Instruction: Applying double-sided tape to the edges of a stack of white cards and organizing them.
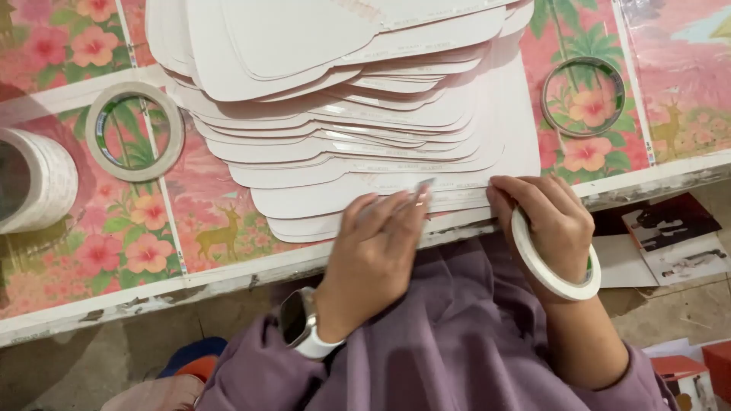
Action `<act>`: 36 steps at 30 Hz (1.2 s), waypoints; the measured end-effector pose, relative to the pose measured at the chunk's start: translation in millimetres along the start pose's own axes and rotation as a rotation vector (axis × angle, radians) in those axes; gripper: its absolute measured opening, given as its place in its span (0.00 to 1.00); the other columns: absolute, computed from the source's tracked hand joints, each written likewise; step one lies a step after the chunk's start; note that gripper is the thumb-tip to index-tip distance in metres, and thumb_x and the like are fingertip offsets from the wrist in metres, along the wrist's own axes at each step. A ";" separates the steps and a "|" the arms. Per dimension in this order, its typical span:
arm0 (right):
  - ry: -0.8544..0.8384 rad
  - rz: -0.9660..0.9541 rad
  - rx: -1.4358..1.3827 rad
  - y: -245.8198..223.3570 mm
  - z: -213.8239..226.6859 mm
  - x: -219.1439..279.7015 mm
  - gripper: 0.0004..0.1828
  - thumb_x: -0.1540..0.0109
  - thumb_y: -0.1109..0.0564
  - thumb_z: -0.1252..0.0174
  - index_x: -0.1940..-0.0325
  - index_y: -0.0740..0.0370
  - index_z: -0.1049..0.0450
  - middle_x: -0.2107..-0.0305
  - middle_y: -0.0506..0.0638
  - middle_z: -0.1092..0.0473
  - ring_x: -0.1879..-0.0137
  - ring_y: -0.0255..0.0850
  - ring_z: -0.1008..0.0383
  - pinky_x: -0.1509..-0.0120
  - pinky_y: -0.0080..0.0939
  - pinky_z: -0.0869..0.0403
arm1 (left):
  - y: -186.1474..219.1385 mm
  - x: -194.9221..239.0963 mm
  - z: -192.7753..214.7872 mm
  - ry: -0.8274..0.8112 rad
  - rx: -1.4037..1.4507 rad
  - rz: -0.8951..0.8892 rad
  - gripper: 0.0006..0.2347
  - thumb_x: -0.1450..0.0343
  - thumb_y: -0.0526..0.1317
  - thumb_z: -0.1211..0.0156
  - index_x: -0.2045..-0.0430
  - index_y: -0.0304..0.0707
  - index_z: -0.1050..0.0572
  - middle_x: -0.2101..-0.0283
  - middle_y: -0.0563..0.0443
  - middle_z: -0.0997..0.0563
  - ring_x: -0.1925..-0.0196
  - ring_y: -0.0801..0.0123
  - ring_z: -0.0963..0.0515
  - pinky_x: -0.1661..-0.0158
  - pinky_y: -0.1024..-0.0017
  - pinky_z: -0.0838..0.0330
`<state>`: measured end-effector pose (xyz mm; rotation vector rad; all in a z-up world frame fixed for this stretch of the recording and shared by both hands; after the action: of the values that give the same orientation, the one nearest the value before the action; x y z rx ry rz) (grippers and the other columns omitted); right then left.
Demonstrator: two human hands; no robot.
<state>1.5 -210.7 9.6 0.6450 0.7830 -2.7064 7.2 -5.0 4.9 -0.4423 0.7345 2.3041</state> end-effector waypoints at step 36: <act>-0.100 -0.089 -0.170 -45.0 13.0 -9.1 0.06 0.36 0.67 0.50 0.67 0.72 0.31 0.59 0.60 0.30 0.53 0.52 0.34 0.43 0.47 0.36 | -7.1 -6.0 -13.5 -0.121 -0.008 0.017 0.21 0.32 0.52 0.39 0.46 0.54 0.33 0.47 0.39 0.29 0.41 0.51 0.29 0.40 0.52 0.38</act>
<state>-10.9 -179.8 43.8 0.4429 1.0237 -2.6877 17.9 -11.8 -5.5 -0.2988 0.6722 2.3273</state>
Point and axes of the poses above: each hand's wrist, its own x-axis away from the middle knuckle, its own z-axis out of the back of the hand, y = z × x, the point moved 1 cm from there along -x, towards the middle knuckle
